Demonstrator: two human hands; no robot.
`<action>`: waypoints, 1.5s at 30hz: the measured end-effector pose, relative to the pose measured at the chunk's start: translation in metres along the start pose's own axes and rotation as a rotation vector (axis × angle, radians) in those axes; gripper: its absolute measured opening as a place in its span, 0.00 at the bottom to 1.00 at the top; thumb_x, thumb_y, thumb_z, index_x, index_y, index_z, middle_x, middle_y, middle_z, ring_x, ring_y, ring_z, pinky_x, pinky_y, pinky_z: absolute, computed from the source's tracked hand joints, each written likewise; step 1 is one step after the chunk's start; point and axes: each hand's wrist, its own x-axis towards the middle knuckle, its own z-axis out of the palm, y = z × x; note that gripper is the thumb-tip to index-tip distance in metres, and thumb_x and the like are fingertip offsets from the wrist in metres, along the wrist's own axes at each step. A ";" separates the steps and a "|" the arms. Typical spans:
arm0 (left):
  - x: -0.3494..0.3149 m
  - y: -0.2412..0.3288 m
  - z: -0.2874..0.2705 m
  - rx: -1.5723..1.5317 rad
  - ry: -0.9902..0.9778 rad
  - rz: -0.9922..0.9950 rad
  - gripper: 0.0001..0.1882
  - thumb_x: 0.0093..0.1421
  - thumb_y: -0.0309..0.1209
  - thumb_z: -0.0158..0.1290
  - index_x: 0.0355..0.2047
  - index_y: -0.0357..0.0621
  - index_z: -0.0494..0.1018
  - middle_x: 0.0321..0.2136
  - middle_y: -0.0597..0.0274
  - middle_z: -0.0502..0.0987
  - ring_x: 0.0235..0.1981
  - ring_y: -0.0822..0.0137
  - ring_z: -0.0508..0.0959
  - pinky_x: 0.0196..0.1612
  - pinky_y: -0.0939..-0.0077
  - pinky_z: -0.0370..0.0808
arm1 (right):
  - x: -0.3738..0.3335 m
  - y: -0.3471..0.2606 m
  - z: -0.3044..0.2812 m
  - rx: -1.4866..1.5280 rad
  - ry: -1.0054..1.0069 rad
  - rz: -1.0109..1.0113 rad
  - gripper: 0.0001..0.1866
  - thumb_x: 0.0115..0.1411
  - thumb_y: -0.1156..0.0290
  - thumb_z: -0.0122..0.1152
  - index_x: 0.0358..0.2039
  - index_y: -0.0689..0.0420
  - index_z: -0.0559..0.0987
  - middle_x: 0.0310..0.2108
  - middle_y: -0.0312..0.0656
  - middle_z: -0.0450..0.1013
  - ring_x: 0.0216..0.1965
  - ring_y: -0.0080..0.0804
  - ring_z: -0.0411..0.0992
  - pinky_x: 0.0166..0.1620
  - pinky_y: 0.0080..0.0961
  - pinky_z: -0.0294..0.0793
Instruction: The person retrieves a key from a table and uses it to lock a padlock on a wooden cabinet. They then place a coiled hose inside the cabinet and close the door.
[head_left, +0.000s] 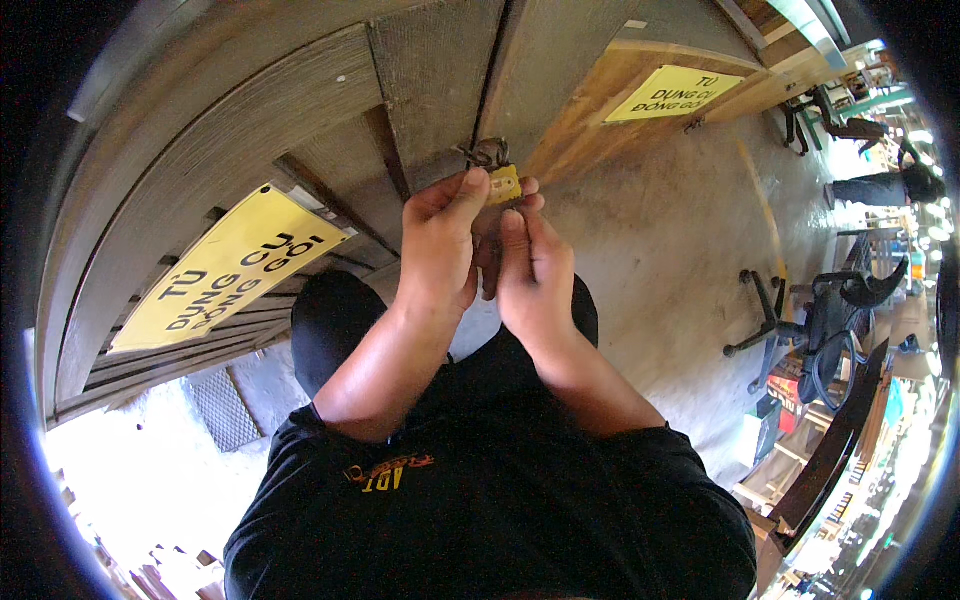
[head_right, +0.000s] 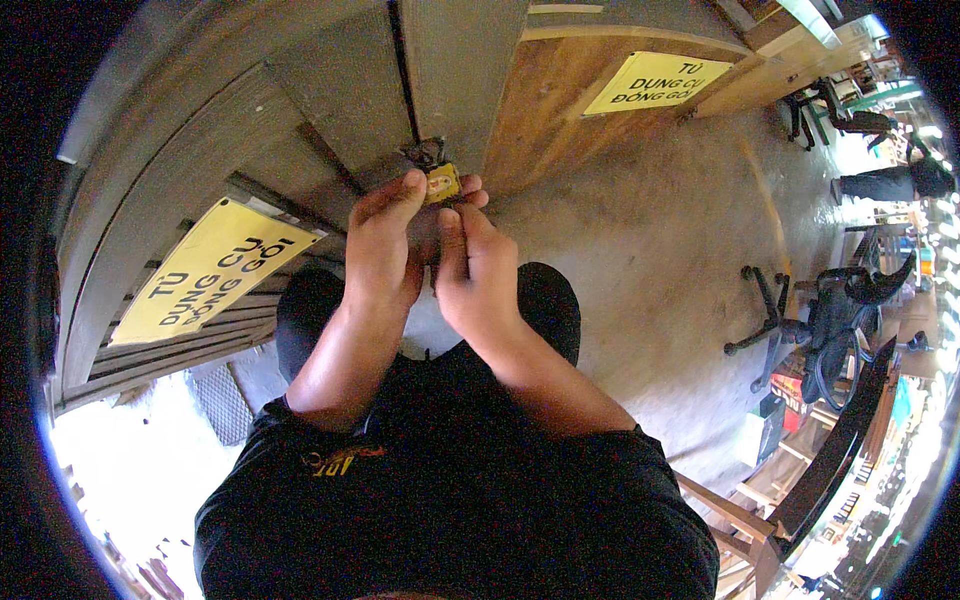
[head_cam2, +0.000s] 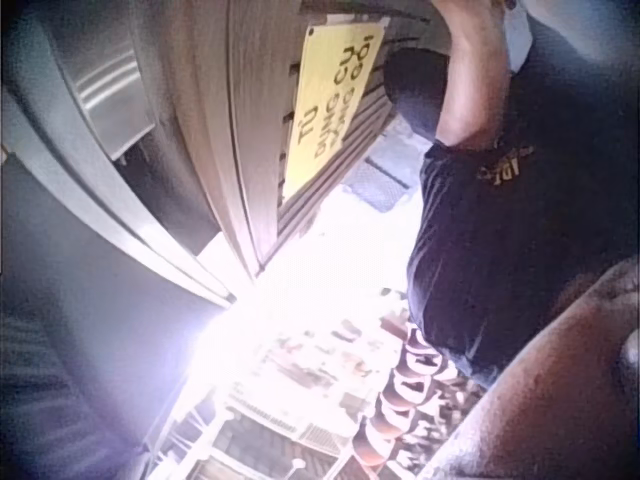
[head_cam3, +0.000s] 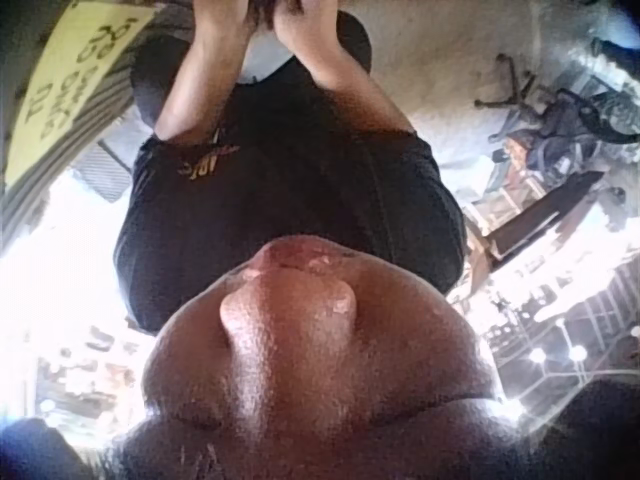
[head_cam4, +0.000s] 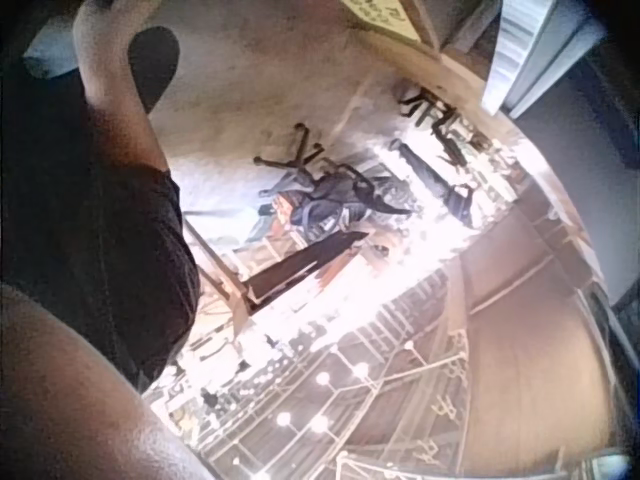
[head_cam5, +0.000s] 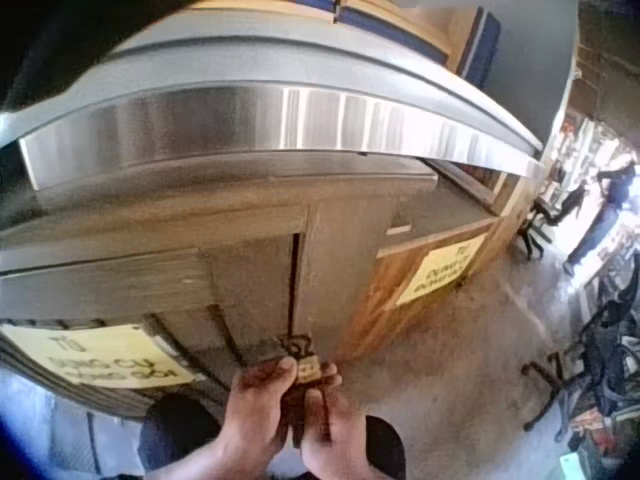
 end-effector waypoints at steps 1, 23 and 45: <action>0.000 -0.002 0.004 -0.004 0.034 0.037 0.15 0.71 0.32 0.46 0.43 0.27 0.73 0.36 0.43 0.81 0.35 0.55 0.84 0.33 0.68 0.82 | 0.001 0.002 0.000 -0.098 0.024 -0.054 0.10 0.69 0.70 0.49 0.32 0.62 0.73 0.22 0.53 0.72 0.22 0.52 0.72 0.24 0.41 0.71; 0.001 -0.001 0.008 -0.016 0.009 0.077 0.13 0.70 0.28 0.45 0.40 0.25 0.74 0.36 0.37 0.81 0.37 0.50 0.83 0.43 0.60 0.80 | 0.008 0.013 -0.004 -0.263 0.088 -0.272 0.07 0.64 0.74 0.55 0.31 0.63 0.73 0.28 0.58 0.74 0.28 0.59 0.74 0.30 0.41 0.72; 0.000 0.000 -0.001 0.084 -0.031 0.081 0.17 0.70 0.32 0.47 0.43 0.25 0.73 0.41 0.35 0.80 0.43 0.45 0.82 0.49 0.58 0.80 | -0.006 0.002 -0.020 1.102 -0.189 0.487 0.11 0.66 0.62 0.57 0.29 0.54 0.75 0.17 0.34 0.65 0.14 0.23 0.61 0.17 0.23 0.58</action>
